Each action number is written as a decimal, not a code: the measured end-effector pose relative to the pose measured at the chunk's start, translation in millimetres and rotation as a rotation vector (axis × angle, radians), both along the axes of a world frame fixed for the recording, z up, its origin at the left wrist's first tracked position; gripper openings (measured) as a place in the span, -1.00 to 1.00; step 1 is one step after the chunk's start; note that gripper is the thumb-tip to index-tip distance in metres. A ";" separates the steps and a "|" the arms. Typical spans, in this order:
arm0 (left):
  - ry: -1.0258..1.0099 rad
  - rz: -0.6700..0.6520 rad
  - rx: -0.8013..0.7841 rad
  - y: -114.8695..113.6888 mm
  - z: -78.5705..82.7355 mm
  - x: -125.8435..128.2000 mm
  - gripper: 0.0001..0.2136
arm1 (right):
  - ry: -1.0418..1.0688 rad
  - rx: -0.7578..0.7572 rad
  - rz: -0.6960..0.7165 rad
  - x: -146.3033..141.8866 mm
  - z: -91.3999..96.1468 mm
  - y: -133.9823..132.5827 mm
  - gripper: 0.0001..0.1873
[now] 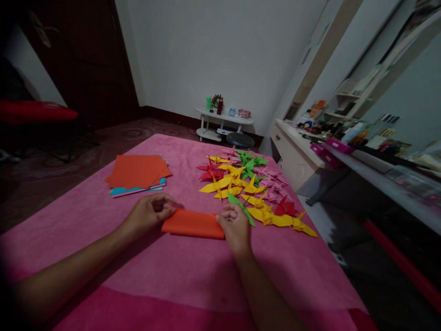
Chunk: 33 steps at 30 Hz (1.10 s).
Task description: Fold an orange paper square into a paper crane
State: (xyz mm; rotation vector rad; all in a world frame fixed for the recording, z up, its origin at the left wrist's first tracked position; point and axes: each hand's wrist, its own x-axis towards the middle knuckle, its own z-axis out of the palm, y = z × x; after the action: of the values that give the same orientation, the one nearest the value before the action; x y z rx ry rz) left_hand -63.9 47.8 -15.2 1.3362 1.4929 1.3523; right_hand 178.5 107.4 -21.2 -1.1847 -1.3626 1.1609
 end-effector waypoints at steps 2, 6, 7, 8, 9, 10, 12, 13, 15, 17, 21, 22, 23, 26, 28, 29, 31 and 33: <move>0.172 -0.018 0.011 -0.7 -0.9 -1.1 -0.89 | -0.086 0.027 0.028 -2.1 -2.7 1.2 -0.71; 0.420 -0.082 0.056 -1.9 -4.5 -0.9 -0.81 | -0.215 0.123 0.067 -3.6 -8.9 3.0 -0.79; 0.471 -0.102 0.059 -1.9 -5.3 -1.3 -0.80 | -0.241 0.148 0.077 -3.2 -9.8 3.3 -0.80; 0.528 -0.122 0.059 -1.7 -5.7 -2.0 -0.79 | -0.265 0.169 0.085 -2.5 -10.3 3.7 -0.81; 0.591 -0.144 0.064 -1.3 -5.3 -2.6 -0.79 | -0.286 0.184 0.092 -1.7 -10.6 4.1 -0.81; 0.660 -0.164 0.080 -0.7 -4.0 -3.1 -0.80 | -0.305 0.192 0.098 -0.8 -10.9 4.7 -0.81; 0.808 -0.183 0.150 1.3 1.3 -2.5 -0.83 | -0.338 0.190 0.108 0.8 -11.5 6.5 -0.82; 0.882 -0.186 0.197 2.8 4.9 -1.3 -0.84 | -0.350 0.185 0.114 1.5 -12.1 7.7 -0.81; 1.013 -0.223 0.271 7.1 12.3 2.5 -0.83 | -0.365 0.171 0.125 2.3 -13.7 10.7 -0.80; 1.054 -0.404 0.303 12.9 18.2 6.9 -0.83 | -0.367 0.154 0.136 2.7 -15.4 13.5 -0.79; 1.082 -0.652 0.195 22.8 25.5 16.0 -0.85 | -0.371 0.136 0.153 3.0 -17.6 16.5 -0.80; 1.113 -0.643 0.150 23.4 26.5 19.5 -0.87 | -0.377 0.137 0.157 3.2 -17.9 16.7 -0.81; 1.137 -0.602 0.100 23.0 26.8 23.7 -0.89 | -0.386 0.139 0.161 3.3 -18.1 16.8 -0.81; 1.191 -0.388 -0.049 16.1 22.9 38.0 -0.80 | -0.429 0.135 0.175 4.0 -18.6 16.7 -0.81; 1.189 -0.299 -0.060 9.5 16.7 44.3 -0.71 | -0.458 0.135 0.175 4.5 -18.9 16.4 -0.80; 1.174 -0.271 -0.043 6.7 13.3 45.0 -0.66 | -0.470 0.137 0.172 4.7 -18.9 16.2 -0.79; 1.116 -0.272 0.003 2.9 7.4 40.9 -0.58 | -0.485 0.142 0.167 4.6 -18.8 15.5 -0.78; 1.034 -0.344 0.029 2.3 3.9 31.1 -0.58 | -0.487 0.143 0.163 4.0 -18.5 14.6 -0.79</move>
State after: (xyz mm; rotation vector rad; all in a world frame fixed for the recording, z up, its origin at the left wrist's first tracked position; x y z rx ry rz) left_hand -32.7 50.1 -11.3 2.3646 1.7059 0.4232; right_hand 182.4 121.9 -39.7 -1.3222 -1.9049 0.8952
